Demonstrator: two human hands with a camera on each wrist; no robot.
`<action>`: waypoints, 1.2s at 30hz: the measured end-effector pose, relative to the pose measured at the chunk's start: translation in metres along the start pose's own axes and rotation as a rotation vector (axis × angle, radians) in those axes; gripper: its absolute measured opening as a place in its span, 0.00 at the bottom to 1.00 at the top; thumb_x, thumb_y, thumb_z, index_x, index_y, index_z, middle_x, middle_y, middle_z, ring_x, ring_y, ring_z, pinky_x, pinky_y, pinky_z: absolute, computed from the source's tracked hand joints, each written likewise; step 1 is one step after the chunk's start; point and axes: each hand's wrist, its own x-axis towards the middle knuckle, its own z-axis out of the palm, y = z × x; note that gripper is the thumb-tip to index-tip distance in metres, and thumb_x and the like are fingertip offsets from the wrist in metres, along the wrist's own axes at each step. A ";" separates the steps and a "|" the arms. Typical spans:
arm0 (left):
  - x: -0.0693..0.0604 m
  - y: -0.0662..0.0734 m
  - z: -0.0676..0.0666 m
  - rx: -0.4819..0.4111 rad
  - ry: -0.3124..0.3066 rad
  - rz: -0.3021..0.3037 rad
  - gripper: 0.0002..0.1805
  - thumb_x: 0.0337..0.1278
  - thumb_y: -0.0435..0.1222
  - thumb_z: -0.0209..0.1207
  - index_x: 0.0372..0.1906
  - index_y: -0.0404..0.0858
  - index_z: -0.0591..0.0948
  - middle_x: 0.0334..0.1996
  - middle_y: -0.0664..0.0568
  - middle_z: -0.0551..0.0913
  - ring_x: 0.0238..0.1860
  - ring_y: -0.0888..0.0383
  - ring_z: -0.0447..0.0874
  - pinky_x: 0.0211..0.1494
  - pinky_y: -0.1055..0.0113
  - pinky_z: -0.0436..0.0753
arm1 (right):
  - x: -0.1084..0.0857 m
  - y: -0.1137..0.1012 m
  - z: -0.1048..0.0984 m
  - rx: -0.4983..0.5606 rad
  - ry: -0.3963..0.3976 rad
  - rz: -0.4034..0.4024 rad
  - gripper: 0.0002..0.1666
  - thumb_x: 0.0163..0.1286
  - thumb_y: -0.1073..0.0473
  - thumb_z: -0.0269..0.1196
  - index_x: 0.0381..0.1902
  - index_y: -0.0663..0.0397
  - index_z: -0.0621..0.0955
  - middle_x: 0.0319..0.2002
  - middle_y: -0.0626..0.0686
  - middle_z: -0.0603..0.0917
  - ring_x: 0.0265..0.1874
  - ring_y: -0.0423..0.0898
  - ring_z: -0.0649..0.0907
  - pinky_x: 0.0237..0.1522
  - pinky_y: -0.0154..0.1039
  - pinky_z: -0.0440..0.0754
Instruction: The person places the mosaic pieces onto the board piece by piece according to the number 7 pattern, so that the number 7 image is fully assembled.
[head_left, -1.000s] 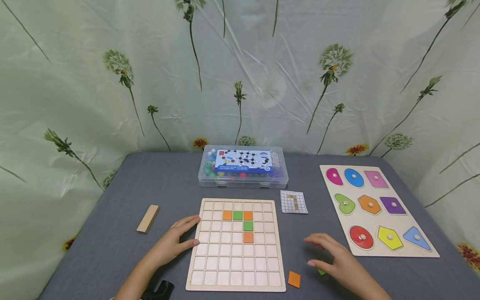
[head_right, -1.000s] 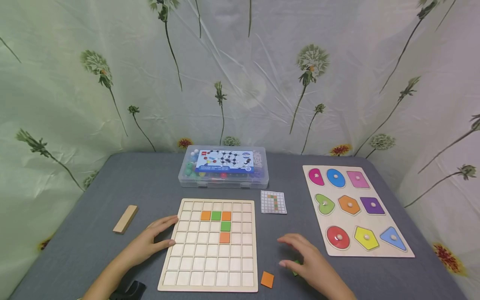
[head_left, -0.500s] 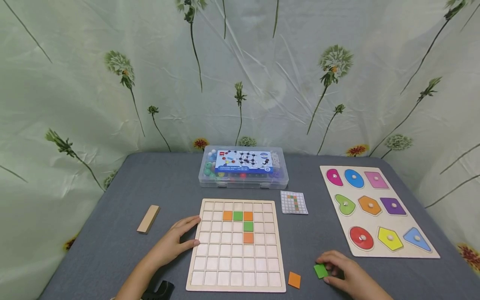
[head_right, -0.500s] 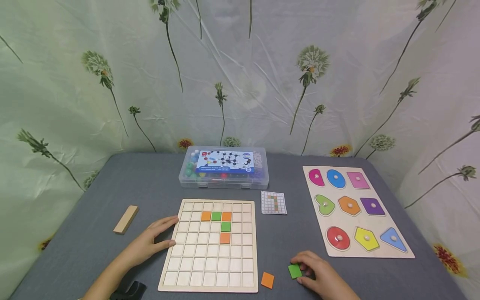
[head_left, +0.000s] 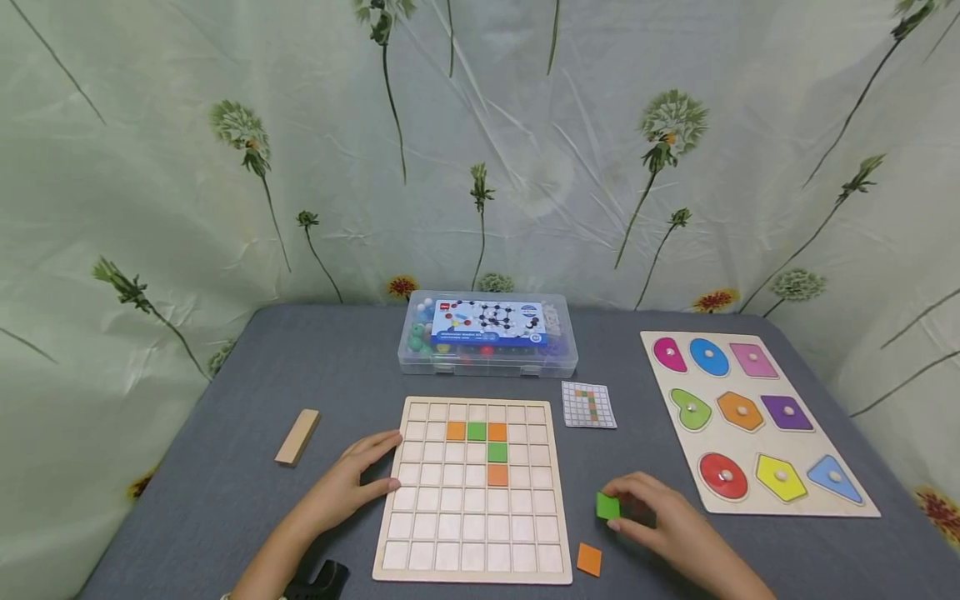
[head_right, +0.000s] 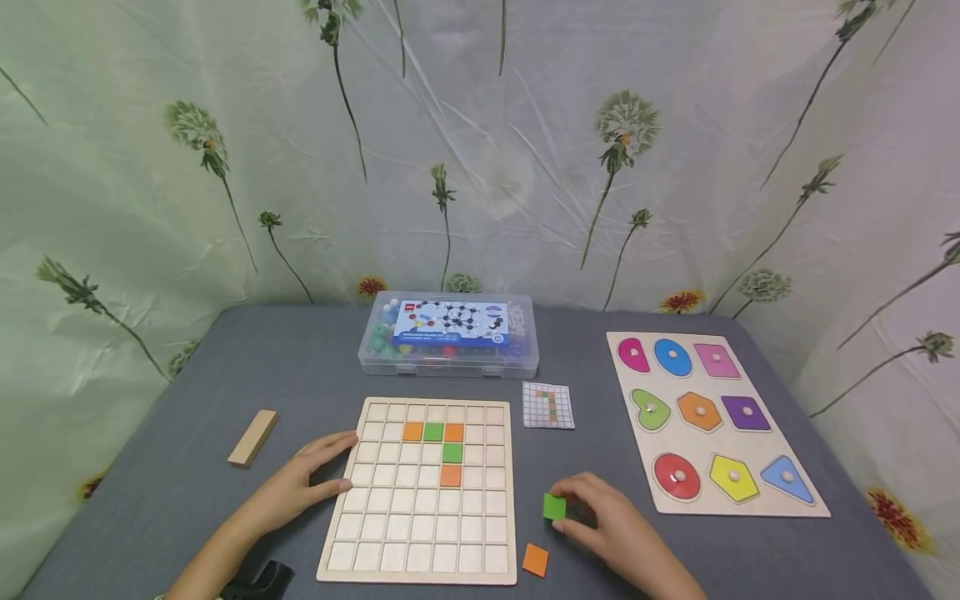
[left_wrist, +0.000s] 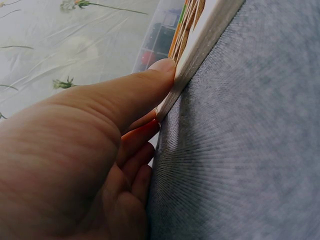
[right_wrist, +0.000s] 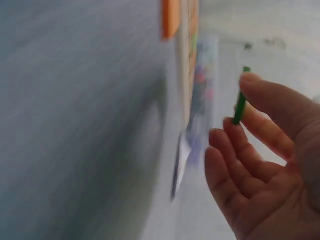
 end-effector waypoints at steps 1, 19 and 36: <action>0.000 0.000 0.000 -0.002 0.000 0.000 0.36 0.47 0.46 0.63 0.63 0.37 0.68 0.61 0.46 0.65 0.62 0.44 0.58 0.56 0.45 0.61 | 0.004 -0.005 0.002 0.009 0.025 -0.032 0.15 0.57 0.49 0.64 0.42 0.43 0.78 0.38 0.40 0.75 0.33 0.38 0.75 0.34 0.34 0.76; 0.000 -0.003 0.002 0.004 0.005 0.005 0.36 0.47 0.48 0.62 0.63 0.38 0.68 0.61 0.47 0.66 0.62 0.45 0.59 0.56 0.45 0.62 | 0.059 -0.040 0.072 0.143 0.018 -0.266 0.13 0.56 0.55 0.66 0.39 0.48 0.79 0.36 0.40 0.76 0.34 0.38 0.75 0.37 0.33 0.74; 0.000 -0.003 0.002 0.007 0.009 0.006 0.36 0.47 0.47 0.62 0.63 0.39 0.68 0.61 0.47 0.66 0.62 0.45 0.59 0.56 0.45 0.62 | 0.064 -0.038 0.086 0.094 0.052 -0.249 0.11 0.56 0.60 0.66 0.38 0.48 0.80 0.35 0.39 0.74 0.32 0.35 0.71 0.36 0.31 0.72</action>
